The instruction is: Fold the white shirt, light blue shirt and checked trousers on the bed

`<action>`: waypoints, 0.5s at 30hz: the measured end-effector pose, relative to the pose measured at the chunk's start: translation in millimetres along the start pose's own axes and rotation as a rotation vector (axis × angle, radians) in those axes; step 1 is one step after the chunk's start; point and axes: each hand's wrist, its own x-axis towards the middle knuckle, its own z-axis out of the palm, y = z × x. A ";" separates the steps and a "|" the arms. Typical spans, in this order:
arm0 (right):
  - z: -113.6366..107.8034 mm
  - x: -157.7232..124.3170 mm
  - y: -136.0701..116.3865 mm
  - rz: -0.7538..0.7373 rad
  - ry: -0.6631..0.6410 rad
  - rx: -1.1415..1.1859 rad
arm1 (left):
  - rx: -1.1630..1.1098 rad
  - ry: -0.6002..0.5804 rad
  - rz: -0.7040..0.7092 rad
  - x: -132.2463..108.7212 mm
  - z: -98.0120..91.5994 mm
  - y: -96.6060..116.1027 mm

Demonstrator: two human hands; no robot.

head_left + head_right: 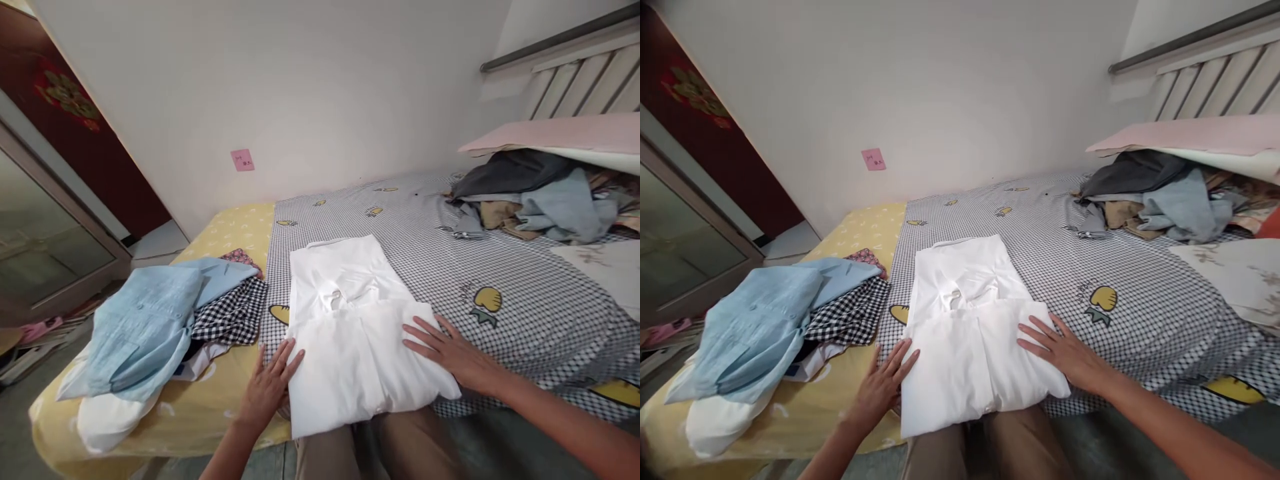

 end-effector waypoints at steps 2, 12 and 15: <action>0.0 3.5 -0.6 0.018 -0.020 0.019 | -0.032 -0.049 0.018 9.7 5.2 -2.0; -12.6 28.8 -3.7 0.389 -0.088 0.540 | -0.445 -0.445 -0.376 57.1 -1.5 -0.4; -24.3 32.8 -2.1 0.491 -0.060 0.724 | -0.611 -0.493 -0.466 74.2 -19.0 -13.3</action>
